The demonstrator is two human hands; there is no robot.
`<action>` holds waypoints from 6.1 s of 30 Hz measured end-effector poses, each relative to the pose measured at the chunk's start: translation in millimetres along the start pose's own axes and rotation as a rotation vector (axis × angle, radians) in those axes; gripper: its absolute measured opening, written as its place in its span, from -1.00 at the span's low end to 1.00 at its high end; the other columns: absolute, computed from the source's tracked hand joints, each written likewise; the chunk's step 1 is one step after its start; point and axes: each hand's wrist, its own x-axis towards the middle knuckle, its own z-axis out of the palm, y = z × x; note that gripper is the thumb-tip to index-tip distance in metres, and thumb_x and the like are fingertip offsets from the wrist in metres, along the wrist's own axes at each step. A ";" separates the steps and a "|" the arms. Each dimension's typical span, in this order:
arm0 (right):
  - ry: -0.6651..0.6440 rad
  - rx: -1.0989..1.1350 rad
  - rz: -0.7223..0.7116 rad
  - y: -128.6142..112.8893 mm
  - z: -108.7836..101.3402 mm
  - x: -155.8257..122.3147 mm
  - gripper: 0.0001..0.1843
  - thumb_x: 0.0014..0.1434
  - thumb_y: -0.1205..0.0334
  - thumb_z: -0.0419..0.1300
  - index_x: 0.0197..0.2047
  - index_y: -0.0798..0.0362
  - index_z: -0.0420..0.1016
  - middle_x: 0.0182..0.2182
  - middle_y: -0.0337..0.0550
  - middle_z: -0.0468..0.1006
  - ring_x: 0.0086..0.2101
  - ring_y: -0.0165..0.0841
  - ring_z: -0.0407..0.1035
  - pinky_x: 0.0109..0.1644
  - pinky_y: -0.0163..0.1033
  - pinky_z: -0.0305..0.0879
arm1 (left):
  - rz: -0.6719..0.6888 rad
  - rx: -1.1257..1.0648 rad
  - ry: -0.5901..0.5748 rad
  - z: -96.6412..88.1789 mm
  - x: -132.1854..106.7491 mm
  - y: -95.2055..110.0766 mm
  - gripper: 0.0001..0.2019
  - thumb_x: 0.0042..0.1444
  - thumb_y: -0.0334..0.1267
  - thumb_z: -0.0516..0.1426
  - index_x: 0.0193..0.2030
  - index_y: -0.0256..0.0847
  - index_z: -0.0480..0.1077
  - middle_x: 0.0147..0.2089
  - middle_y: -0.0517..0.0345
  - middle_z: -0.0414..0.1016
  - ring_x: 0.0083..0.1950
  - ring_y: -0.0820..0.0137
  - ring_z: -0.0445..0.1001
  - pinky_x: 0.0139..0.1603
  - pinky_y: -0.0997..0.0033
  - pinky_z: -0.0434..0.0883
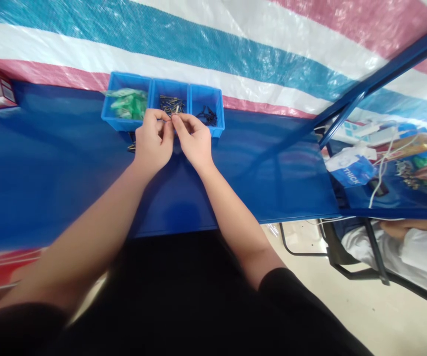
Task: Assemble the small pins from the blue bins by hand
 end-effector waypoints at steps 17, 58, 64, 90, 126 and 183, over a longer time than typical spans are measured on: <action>-0.028 0.009 -0.027 4.1 4.6 -2.4 -0.40 0.19 -0.34 0.08 -0.13 0.05 0.54 -0.15 -0.11 0.59 -0.10 -0.40 0.48 0.00 -0.26 0.51 | -0.029 -0.045 -0.004 -0.4 -2.2 3.2 -0.71 0.33 0.06 0.05 0.01 -0.06 0.28 -0.46 0.23 0.41 -0.39 0.42 0.49 -0.22 0.37 0.45; 0.013 0.107 0.017 3.6 0.2 0.5 -0.43 0.11 -0.34 0.20 -0.11 0.01 0.48 -0.14 -0.15 0.58 -0.08 -0.38 0.50 -0.02 -0.26 0.54 | -0.046 -0.055 0.035 -0.3 -1.1 3.8 -0.62 0.38 0.12 -0.08 -0.10 -0.14 0.34 -0.44 0.19 0.39 -0.29 0.42 0.52 -0.09 0.38 0.44; -0.009 0.083 0.014 4.4 1.7 -0.5 -0.39 0.10 -0.36 0.18 -0.08 0.01 0.49 -0.13 -0.15 0.59 -0.07 -0.39 0.49 0.01 -0.26 0.53 | -0.039 -0.043 0.049 0.3 -0.3 2.8 -0.60 0.38 0.14 -0.10 -0.11 -0.14 0.32 -0.44 0.19 0.39 -0.28 0.40 0.52 -0.06 0.35 0.45; -0.021 -0.059 -0.095 8.9 2.6 -3.3 -0.50 0.23 -0.26 0.11 -0.10 0.01 0.49 -0.18 -0.15 0.58 -0.16 -0.41 0.48 0.03 -0.23 0.49 | -0.099 -0.011 0.055 -0.4 -0.7 8.1 -0.61 0.37 0.12 -0.08 -0.19 -0.12 0.35 -0.42 0.15 0.44 -0.28 0.37 0.52 -0.12 0.33 0.45; -0.003 -0.097 -0.099 7.4 0.7 -3.7 -0.56 0.27 -0.19 0.10 -0.11 0.02 0.49 -0.17 -0.14 0.58 -0.15 -0.41 0.48 0.06 -0.23 0.46 | -0.079 -0.010 0.036 1.6 -1.7 4.7 -0.69 0.38 0.03 -0.04 -0.11 -0.11 0.39 -0.50 0.20 0.39 -0.35 0.38 0.52 -0.09 0.33 0.48; -0.011 -0.136 -0.102 12.8 0.3 -2.0 -0.63 0.31 -0.10 0.08 -0.13 0.04 0.46 -0.20 -0.18 0.57 -0.19 -0.45 0.47 0.05 -0.25 0.45 | -0.080 -0.002 -0.025 0.8 -0.5 2.9 -0.64 0.38 0.08 -0.08 -0.13 -0.13 0.34 -0.46 0.19 0.38 -0.28 0.36 0.53 -0.05 0.31 0.46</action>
